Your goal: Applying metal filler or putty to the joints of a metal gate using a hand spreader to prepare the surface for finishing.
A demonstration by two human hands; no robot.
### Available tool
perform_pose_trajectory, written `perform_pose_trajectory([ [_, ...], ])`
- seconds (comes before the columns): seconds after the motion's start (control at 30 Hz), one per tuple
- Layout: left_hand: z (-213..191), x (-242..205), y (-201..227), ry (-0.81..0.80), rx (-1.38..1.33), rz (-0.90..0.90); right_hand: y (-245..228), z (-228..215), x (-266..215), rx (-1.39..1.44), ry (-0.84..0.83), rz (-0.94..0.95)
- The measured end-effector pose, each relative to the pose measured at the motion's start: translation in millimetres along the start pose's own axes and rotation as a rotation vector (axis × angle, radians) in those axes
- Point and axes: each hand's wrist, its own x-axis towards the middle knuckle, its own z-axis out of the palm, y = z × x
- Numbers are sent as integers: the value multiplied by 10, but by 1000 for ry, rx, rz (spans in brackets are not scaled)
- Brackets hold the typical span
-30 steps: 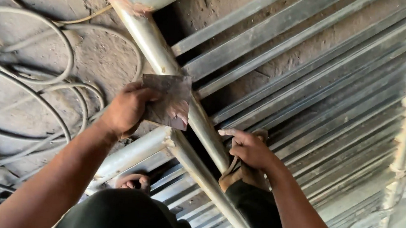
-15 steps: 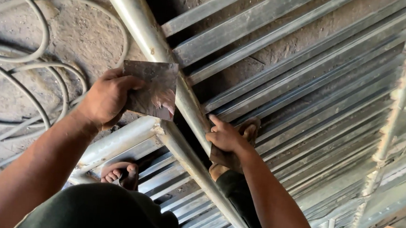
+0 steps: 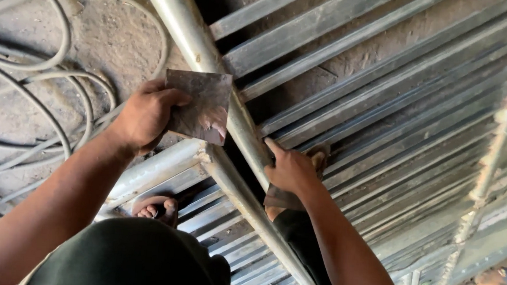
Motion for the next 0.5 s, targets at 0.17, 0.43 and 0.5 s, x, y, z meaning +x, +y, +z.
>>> perform_pose_trajectory([
  [0.17,-72,-293,223,-30,85,-56,219,226,217,-41,70,-136],
  [0.43,93,-426,443,-56,-16,-74,366,247,-24,-209,239,-218],
  [0.5,79,-414,435,-63,30,-78,286,195,51,-239,291,-238],
])
